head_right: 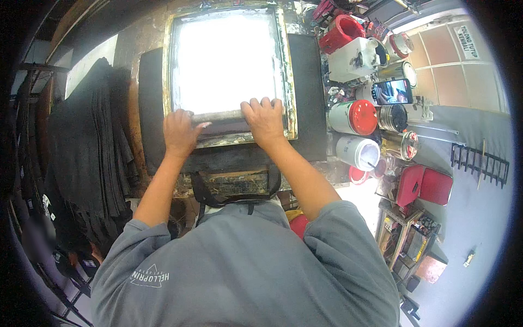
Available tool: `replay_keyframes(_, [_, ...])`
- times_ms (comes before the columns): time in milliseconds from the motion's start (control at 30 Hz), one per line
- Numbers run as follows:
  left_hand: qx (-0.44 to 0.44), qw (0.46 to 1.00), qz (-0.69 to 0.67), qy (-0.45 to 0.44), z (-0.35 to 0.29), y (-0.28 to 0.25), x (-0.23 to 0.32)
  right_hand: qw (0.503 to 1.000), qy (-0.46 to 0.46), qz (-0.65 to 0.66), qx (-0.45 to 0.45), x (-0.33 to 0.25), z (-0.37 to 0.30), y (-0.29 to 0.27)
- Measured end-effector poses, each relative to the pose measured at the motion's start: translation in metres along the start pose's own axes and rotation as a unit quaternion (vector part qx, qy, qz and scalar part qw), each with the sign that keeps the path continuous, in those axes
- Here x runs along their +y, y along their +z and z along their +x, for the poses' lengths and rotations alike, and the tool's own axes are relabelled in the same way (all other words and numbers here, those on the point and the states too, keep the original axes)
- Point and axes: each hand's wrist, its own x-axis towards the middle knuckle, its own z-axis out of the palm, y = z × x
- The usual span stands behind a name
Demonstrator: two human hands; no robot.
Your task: The person performs screen printing on black bags by placing a bag on the printing station, lowering the screen frame, and using a squeegee to apply white ink. They then lift the frame and set the printed bag aside on a stack.
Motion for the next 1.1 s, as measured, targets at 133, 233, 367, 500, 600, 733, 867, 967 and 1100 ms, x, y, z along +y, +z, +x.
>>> replay_keyframes(133, [-0.021, 0.998, -0.040, -0.047, 0.007, -0.008, 0.004, 1.000, -0.002, 0.001, 0.004, -0.001, 0.004, -0.007])
replay_keyframes(233, [0.021, 0.997, -0.057, -0.042, -0.008, -0.020, -0.003, 0.999, -0.003, 0.005, -0.039, 0.005, 0.009, -0.014])
replay_keyframes(367, [-0.035, 0.983, 0.006, -0.178, -0.080, -0.024, -0.021, 0.990, 0.044, 0.089, -0.102, -0.016, -0.023, -0.028])
replay_keyframes(500, [-0.081, 0.975, 0.015, -0.206, -0.117, 0.011, -0.061, 0.991, 0.037, 0.113, -0.061, -0.023, -0.044, -0.014])
replay_keyframes(600, [0.002, 0.977, -0.018, -0.212, -0.115, -0.001, -0.047, 0.990, 0.044, 0.112, -0.077, -0.023, -0.039, -0.027])
replay_keyframes(733, [0.059, 0.929, -0.204, -0.303, -0.113, -0.023, -0.041, 0.995, 0.035, 0.091, -0.032, -0.021, -0.018, -0.082])
replay_keyframes(867, [0.203, 0.824, -0.435, -0.301, -0.069, -0.066, -0.015, 0.994, 0.036, 0.099, -0.003, -0.016, 0.013, -0.142])
replay_keyframes(967, [0.215, 0.809, -0.450, -0.312, -0.029, -0.113, 0.001, 0.996, 0.018, 0.050, 0.076, -0.005, 0.041, -0.162])
replay_keyframes(1100, [0.296, 0.791, -0.504, -0.181, 0.025, -0.137, -0.001, 0.986, 0.003, 0.006, 0.167, 0.018, 0.107, -0.202])
